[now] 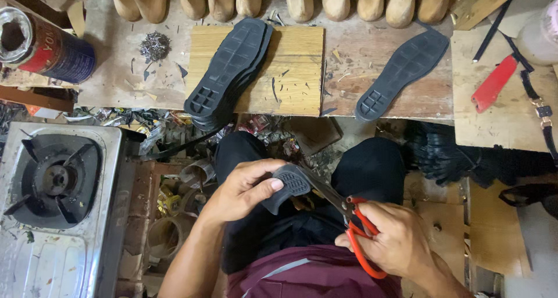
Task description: The person sits at a workshop bench and trims excess rubber from the edges of shoe soles using red-handled scissors. They pick up each sole, rotate it while cutting along the edge, and place the trimmed sole on the bench with others.
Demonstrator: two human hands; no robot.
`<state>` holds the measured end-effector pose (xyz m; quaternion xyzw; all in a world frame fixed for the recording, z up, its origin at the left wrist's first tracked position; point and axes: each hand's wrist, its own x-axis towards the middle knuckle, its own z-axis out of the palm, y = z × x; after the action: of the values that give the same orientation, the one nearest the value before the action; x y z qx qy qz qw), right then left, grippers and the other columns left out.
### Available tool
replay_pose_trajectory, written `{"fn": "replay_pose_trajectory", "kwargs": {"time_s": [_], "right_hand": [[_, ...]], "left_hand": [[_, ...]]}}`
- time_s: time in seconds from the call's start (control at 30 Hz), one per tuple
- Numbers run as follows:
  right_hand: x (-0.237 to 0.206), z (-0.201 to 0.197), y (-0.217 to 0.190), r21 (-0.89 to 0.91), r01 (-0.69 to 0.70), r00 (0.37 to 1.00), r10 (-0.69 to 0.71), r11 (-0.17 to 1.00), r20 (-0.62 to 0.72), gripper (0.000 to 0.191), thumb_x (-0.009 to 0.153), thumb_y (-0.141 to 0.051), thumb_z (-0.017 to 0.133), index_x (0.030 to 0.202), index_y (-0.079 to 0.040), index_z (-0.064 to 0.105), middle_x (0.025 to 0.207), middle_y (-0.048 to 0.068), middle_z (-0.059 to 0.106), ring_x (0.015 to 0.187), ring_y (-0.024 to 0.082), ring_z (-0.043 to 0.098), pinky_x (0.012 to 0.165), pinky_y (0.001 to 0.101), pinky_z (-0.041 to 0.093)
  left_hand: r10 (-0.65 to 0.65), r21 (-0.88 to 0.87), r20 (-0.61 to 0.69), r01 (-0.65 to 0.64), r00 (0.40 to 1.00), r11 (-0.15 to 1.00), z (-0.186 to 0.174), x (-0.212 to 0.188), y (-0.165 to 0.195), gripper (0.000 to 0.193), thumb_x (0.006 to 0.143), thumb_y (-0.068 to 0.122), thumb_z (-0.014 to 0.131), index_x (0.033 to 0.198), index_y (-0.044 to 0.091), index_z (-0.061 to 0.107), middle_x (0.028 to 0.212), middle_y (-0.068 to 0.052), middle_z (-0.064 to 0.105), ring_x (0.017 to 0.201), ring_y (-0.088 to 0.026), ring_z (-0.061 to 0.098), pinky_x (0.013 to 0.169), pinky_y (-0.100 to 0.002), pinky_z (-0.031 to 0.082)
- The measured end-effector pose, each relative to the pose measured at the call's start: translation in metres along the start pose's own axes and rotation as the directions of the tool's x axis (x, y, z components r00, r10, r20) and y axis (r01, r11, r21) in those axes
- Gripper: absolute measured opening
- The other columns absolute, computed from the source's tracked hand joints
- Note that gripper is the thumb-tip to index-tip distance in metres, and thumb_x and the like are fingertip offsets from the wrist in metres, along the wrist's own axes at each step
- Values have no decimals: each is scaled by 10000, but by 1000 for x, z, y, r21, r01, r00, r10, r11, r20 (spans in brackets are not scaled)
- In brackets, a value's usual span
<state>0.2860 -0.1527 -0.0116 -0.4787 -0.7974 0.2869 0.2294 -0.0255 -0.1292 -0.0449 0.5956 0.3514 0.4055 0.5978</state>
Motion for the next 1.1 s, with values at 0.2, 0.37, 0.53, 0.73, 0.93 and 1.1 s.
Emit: {"fn": "replay_pose_trajectory", "kwargs": {"time_s": [0.2, 0.37, 0.53, 0.73, 0.93, 1.1], "right_hand": [[-1, -9, 5, 23, 36, 999, -37, 999, 29, 486, 582, -387, 945, 842, -67, 687, 606, 67, 647, 513, 266, 648, 483, 376, 499], [-3, -9, 12, 4, 49, 999, -49, 999, 18, 475, 598, -366, 928, 875, -61, 693, 662, 78, 686, 547, 263, 675, 498, 357, 524], [-6, 0, 18, 34, -60, 998, 61, 998, -10, 370, 645, -303, 902, 856, -78, 699, 656, 57, 714, 555, 226, 711, 496, 336, 537], [-4, 9, 18, 51, -245, 969, 245, 968, 9, 326, 659, -291, 909, 790, -74, 704, 593, 70, 699, 493, 216, 686, 470, 347, 507], [0, 16, 15, 93, -218, 975, 220, 972, -17, 322, 708, -271, 886, 832, -55, 681, 671, 62, 721, 548, 212, 719, 496, 339, 524], [5, 22, 14, -24, -97, 984, 92, 995, -154, 417, 655, -289, 915, 893, -37, 684, 729, 87, 699, 606, 270, 697, 542, 366, 529]], "left_hand": [[59, 281, 65, -75, 996, 957, -11, 5, 24, 334, 1029, 186, 613, 1288, -20, 652, 1183, -152, 747, 1084, -267, 740, 951, -352, 568], [45, 376, 64, -66, 997, 924, -16, 4, 25, 366, 1019, 182, 627, 1334, -4, 640, 1197, -158, 731, 1112, -285, 725, 960, -372, 555], [67, 125, -103, -54, 992, 991, -10, 1, 7, 599, 927, 187, 762, 1454, 1, 548, 1309, -151, 662, 1181, -285, 636, 1041, -361, 487], [-130, -160, -331, 80, 934, 984, 11, 5, -35, 725, 825, 202, 824, 1464, 30, 527, 1255, -118, 656, 1082, -163, 639, 956, -289, 523], [-211, -723, -191, 8, 959, 691, 29, 4, -58, 742, 1046, 577, 482, 1260, -130, 553, 1012, -212, 697, 827, -243, 657, 781, -343, 541], [-231, -815, 49, 173, 972, 552, 34, 3, -56, 928, 994, 704, 315, 1206, -141, 635, 983, -193, 706, 844, -219, 674, 772, -289, 519]]}}
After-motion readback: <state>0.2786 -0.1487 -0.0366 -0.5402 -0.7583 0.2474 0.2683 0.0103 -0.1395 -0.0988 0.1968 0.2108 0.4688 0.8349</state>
